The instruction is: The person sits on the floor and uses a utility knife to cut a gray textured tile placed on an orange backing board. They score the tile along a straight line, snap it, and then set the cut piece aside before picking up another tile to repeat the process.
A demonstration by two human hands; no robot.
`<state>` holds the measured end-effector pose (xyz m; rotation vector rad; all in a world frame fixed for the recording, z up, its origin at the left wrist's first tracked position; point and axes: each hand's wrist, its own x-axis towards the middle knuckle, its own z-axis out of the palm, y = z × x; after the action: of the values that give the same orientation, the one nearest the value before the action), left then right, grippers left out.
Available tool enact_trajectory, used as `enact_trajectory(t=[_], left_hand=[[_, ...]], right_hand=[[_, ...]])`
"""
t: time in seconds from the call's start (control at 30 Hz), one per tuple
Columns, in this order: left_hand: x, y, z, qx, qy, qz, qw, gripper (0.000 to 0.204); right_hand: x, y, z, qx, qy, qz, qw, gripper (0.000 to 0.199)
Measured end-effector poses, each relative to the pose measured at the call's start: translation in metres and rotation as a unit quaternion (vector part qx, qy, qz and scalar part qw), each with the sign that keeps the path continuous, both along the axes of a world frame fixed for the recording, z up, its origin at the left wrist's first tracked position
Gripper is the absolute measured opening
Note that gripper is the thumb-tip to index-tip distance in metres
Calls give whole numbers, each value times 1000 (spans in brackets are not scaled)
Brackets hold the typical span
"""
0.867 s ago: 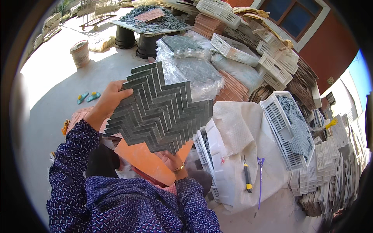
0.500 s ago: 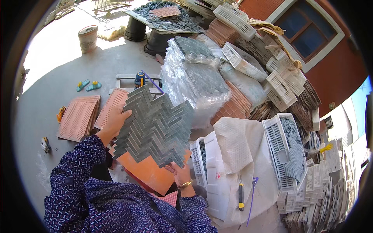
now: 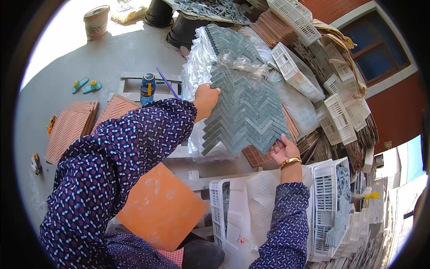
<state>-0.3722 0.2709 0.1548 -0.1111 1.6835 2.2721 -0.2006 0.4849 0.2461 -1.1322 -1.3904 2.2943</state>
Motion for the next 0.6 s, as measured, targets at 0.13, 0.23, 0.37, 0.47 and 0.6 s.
enact_trajectory(t=[0.13,0.23,0.37,0.47,0.6], left_hand=[[-47,38,1,95,-79,32,992,32],[-55,32,5,-168,62,-65,982,39],[-59,13,4,-431,273,-89,855,49],[-47,-22,0,-426,370,-144,813,51],[24,-115,0,-314,305,-270,858,32]], right_hand=[[-72,46,-12,53,-22,-15,998,26],[-108,85,-30,108,72,-65,989,29],[-127,62,-42,378,-104,-117,912,45],[-120,63,-66,652,-153,88,737,60],[-103,-14,-63,748,-107,213,619,61]])
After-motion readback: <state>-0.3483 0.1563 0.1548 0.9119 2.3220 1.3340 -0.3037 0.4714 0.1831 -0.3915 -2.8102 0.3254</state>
